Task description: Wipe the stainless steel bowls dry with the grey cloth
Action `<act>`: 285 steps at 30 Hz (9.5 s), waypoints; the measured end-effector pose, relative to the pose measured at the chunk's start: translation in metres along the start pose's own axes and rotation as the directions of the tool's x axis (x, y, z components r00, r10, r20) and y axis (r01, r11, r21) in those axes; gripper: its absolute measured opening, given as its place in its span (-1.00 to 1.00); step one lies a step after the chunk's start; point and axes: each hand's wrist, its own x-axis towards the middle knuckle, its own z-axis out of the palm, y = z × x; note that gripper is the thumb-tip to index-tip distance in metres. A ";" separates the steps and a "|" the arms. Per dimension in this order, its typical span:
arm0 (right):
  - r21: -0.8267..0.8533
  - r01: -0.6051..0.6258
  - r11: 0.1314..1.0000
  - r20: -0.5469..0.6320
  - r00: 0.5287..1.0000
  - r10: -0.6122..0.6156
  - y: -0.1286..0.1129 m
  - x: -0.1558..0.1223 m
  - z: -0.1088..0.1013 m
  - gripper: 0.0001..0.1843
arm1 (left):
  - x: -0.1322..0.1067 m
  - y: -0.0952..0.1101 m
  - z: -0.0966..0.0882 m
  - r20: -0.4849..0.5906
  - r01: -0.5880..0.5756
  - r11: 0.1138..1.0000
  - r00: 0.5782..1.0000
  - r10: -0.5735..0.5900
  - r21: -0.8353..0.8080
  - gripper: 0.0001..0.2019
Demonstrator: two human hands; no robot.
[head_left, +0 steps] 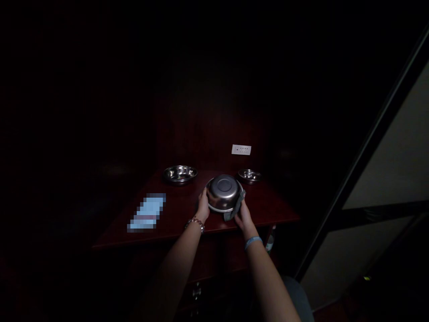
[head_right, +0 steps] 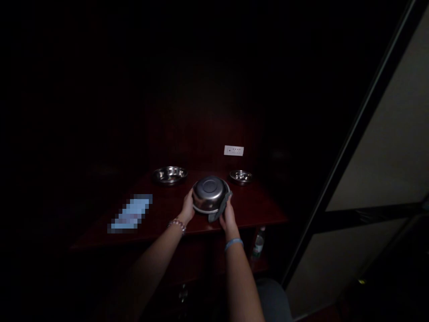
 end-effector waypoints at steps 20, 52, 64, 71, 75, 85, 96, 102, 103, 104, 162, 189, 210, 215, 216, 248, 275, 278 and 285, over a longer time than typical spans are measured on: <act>0.019 -0.059 0.998 -0.111 0.992 0.061 -0.011 -0.007 0.004 -0.37 | -0.007 0.000 0.003 0.078 -0.045 0.997 0.996 0.041 0.059 -0.69; 0.067 -0.027 0.997 -0.096 0.995 0.034 -0.011 -0.007 0.003 -0.43 | -0.013 0.006 0.006 0.163 -0.050 0.998 0.986 0.044 0.030 -0.58; -0.005 -0.001 1.000 -0.076 0.997 0.000 -0.012 -0.010 0.004 -0.41 | -0.018 0.010 0.010 0.144 0.002 0.999 0.990 -0.007 0.035 -0.64; 0.030 -0.054 0.998 -0.080 0.995 0.056 -0.013 -0.011 0.004 -0.42 | -0.021 0.012 0.011 0.116 0.044 0.999 0.992 -0.048 0.031 -0.67; 0.024 -0.071 0.997 -0.101 0.992 0.073 -0.013 -0.010 0.004 -0.47 | -0.022 0.013 0.011 0.124 0.013 0.999 0.992 -0.017 0.036 -0.66; 0.033 -0.046 0.998 -0.088 0.995 0.049 -0.010 -0.008 -0.001 -0.42 | -0.021 0.012 0.010 0.152 -0.014 0.999 0.988 0.009 0.033 -0.64; -0.018 -0.016 1.000 -0.043 0.999 0.015 -0.005 -0.004 -0.009 -0.34 | -0.027 0.017 0.013 0.154 -0.014 0.999 0.988 0.008 0.039 -0.61; 0.023 -0.037 0.999 -0.051 0.998 0.038 -0.007 -0.005 -0.006 -0.42 | -0.027 0.019 0.013 0.156 -0.009 0.999 0.988 0.001 0.049 -0.59; 0.023 -0.037 0.999 -0.047 0.998 0.038 -0.006 -0.005 -0.006 -0.43 | -0.027 0.019 0.013 0.155 -0.008 0.999 0.988 0.000 0.050 -0.59; 0.020 -0.035 0.999 -0.047 0.998 0.036 -0.006 -0.004 -0.006 -0.43 | -0.027 0.019 0.013 0.156 -0.008 0.999 0.988 0.000 0.050 -0.59; 0.006 -0.021 1.000 -0.061 0.998 0.021 -0.004 -0.001 -0.011 -0.44 | -0.024 0.013 0.011 0.228 -0.023 0.996 0.974 0.001 0.091 -0.49; 0.016 -0.008 1.000 -0.091 0.996 0.010 -0.002 0.002 -0.016 -0.44 | -0.024 0.012 0.010 0.184 -0.027 0.991 0.983 0.003 0.129 -0.59; -0.005 -0.006 1.000 -0.057 0.998 0.006 -0.003 0.002 -0.016 -0.35 | -0.014 0.003 0.003 0.262 -0.039 0.986 0.965 -0.005 0.161 -0.40; 0.019 -0.004 1.000 -0.077 0.997 0.005 -0.003 0.002 -0.015 -0.37 | -0.015 0.004 0.003 0.254 -0.044 0.985 0.967 0.001 0.164 -0.37; 0.024 -0.005 1.000 -0.078 0.997 0.007 -0.003 0.001 -0.015 -0.37 | -0.015 0.004 0.003 0.251 -0.048 0.984 0.968 0.003 0.171 -0.37; 0.070 0.005 0.998 -0.126 0.992 0.003 -0.008 -0.001 -0.007 -0.51 | -0.028 0.013 0.009 0.282 -0.278 0.932 0.936 0.208 0.233 -0.44; 0.063 -0.007 0.998 -0.110 0.994 0.014 -0.009 -0.001 -0.007 -0.46 | -0.022 0.007 0.005 0.286 -0.293 0.922 0.933 0.218 0.253 -0.48; 0.057 0.006 0.998 -0.096 0.995 -0.001 -0.010 -0.003 -0.006 -0.46 | -0.024 0.009 0.006 0.286 -0.304 0.918 0.931 0.228 0.257 -0.48; 0.056 0.019 0.998 -0.093 0.996 -0.014 -0.011 -0.004 -0.002 -0.44 | -0.032 0.016 0.010 0.257 -0.285 0.929 0.940 0.222 0.238 -0.47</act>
